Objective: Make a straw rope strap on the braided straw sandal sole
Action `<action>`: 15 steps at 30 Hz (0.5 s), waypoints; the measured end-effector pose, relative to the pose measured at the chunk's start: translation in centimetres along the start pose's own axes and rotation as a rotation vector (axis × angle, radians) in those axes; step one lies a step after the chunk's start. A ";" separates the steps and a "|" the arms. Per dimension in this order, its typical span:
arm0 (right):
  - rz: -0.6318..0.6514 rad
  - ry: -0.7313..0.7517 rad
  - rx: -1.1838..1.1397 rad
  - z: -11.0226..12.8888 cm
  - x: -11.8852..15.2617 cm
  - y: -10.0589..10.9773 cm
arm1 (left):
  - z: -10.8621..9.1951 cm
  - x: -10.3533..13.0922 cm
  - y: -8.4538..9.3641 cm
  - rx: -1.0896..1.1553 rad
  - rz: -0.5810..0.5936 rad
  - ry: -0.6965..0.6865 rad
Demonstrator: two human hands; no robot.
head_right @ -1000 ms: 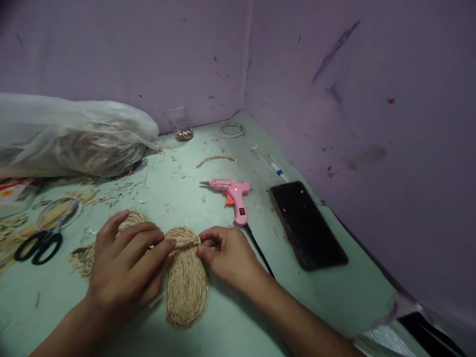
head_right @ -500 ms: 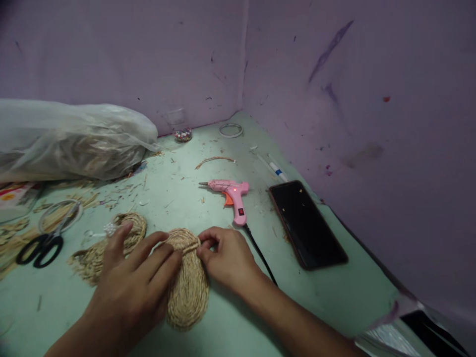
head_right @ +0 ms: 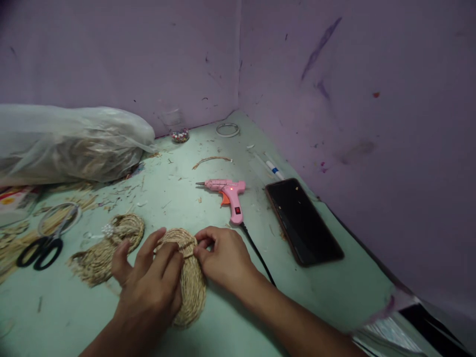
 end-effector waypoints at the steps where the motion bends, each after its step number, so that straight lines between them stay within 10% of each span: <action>1: -0.001 0.003 -0.001 0.0 0.0 0.0 | 0.0 0.1 0.0 0.004 0.001 0.006; 15: 0.013 0.024 0.048 0.1 0.2 0.0 | 0.0 -0.6 0.6 0.006 -0.091 0.080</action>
Point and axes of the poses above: each hand's wrist, its own x-axis away from the middle knuckle, its own y-axis out of the back of the hand, z = x × y, the point moved 3 cm from there along -x, towards the middle knuckle, and after that the axes turned 13 degrees about -x, right-handed, at the moved point
